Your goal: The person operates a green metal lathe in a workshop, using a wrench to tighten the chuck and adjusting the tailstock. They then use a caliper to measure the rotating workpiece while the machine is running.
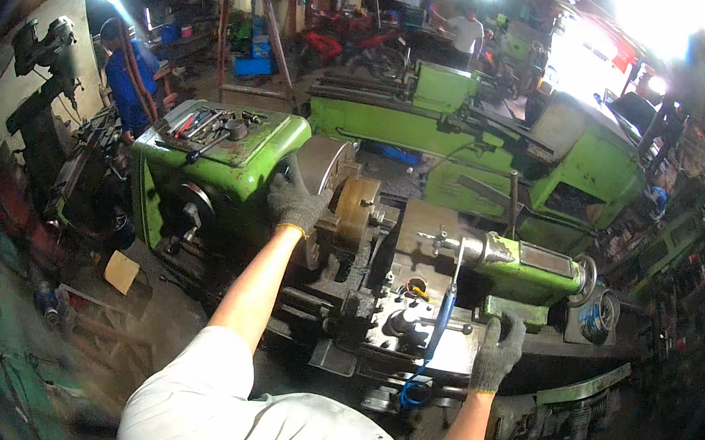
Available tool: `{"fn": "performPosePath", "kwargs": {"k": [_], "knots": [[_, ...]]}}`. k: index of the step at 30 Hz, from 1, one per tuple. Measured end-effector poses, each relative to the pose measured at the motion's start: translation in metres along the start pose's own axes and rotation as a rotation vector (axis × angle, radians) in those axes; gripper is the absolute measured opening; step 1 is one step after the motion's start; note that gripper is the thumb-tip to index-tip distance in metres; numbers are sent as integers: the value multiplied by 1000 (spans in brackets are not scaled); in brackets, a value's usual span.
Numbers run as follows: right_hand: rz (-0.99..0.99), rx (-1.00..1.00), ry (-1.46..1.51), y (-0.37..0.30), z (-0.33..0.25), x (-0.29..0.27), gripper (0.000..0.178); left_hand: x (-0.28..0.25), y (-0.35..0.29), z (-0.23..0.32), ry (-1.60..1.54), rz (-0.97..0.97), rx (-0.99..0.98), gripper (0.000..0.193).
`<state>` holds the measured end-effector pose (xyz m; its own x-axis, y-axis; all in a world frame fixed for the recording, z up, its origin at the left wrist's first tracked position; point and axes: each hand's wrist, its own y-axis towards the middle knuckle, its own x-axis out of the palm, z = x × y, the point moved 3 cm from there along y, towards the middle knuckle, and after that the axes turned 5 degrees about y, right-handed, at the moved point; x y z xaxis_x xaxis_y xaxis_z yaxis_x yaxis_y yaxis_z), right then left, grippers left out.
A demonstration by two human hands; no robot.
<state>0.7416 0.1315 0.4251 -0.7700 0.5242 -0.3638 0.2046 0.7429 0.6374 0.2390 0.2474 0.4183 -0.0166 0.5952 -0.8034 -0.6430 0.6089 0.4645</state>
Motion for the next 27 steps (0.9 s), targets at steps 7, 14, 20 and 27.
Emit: {"fn": "performPosePath", "kwargs": {"k": [7,14,20,27], "knots": [[-110,111,-90,3,60,60,23,0,-45,-21,-211,135,3,123],[-234,271,-265,9,49,62,31,26,-98,-62,-447,-131,-68,134],[-178,380,-466,-27,40,60,36,12,-105,-94,-708,-104,50,127],[-122,336,-471,2,44,68,31,1,-22,-32,-508,60,288,128]]}}
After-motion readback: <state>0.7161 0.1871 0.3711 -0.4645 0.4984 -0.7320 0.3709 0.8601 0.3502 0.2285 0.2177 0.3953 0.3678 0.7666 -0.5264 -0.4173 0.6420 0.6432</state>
